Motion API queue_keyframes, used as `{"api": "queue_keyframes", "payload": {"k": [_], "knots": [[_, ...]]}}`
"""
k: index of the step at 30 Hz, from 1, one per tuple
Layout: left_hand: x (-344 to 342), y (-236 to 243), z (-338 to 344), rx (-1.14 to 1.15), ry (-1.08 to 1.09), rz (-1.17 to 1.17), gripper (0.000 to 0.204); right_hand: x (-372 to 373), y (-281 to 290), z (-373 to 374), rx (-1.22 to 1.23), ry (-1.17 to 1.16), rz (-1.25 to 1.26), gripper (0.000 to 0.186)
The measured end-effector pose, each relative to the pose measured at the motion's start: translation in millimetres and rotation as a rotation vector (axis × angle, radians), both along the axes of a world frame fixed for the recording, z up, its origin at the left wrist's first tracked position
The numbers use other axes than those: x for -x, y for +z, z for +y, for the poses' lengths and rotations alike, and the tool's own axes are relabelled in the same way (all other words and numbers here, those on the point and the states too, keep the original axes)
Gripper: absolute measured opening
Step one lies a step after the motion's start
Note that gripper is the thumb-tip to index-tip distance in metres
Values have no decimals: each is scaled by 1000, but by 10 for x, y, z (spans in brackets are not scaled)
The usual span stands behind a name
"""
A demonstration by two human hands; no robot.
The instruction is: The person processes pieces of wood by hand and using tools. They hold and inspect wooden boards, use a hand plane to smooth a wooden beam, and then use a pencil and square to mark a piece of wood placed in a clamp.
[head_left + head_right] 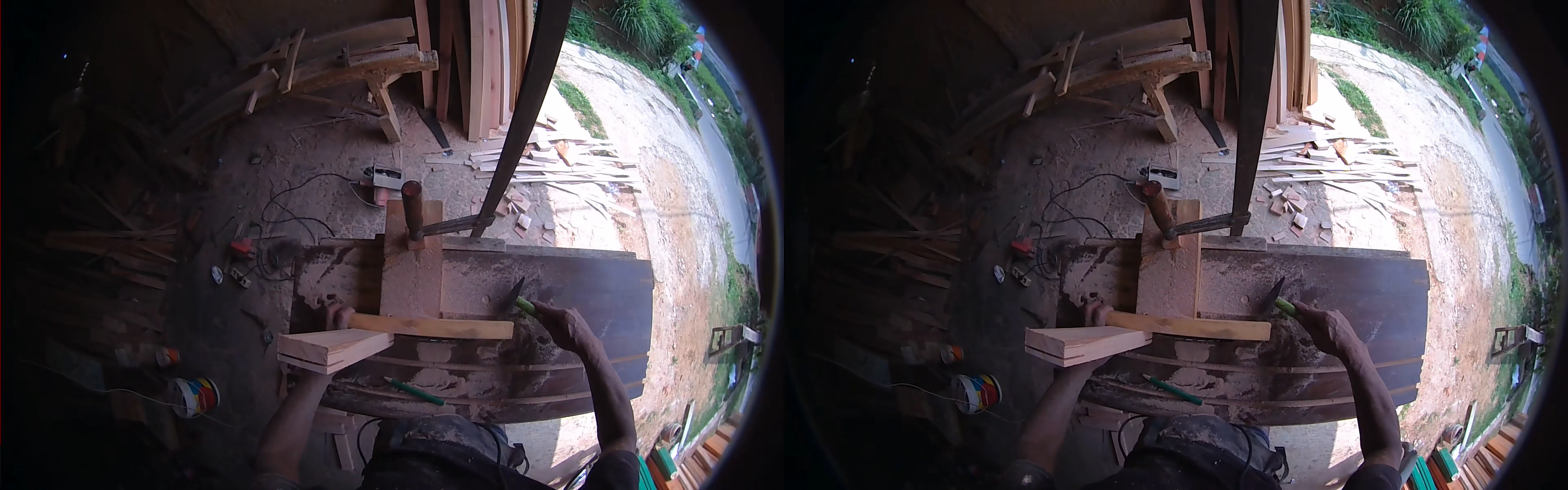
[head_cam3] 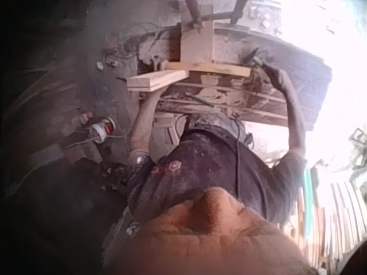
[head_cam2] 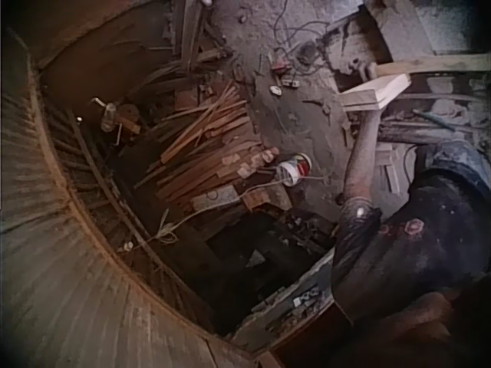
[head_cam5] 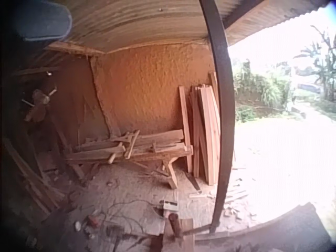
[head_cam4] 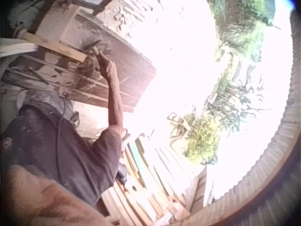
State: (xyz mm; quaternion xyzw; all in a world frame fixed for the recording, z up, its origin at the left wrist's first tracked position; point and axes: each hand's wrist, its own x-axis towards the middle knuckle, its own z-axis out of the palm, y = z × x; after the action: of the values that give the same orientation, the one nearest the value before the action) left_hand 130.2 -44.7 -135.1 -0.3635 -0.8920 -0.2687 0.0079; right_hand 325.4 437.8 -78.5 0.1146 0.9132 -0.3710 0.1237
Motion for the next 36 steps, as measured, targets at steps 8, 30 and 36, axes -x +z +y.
{"api": "queue_keyframes", "payload": {"k": [8, 30, 36], "knots": [[-23, -206, 3, -39, 32, 48, 80, -479, -315, 63, 39, -217, 22, 44], [125, -776, -350, 355, -31, -135, 71, 575, 629, -2296, 189, 207, 435, 87], [-30, -43, -61, 123, -82, -18, 61, 1095, 37, -2832, 152, 261, 376, 66]]}}
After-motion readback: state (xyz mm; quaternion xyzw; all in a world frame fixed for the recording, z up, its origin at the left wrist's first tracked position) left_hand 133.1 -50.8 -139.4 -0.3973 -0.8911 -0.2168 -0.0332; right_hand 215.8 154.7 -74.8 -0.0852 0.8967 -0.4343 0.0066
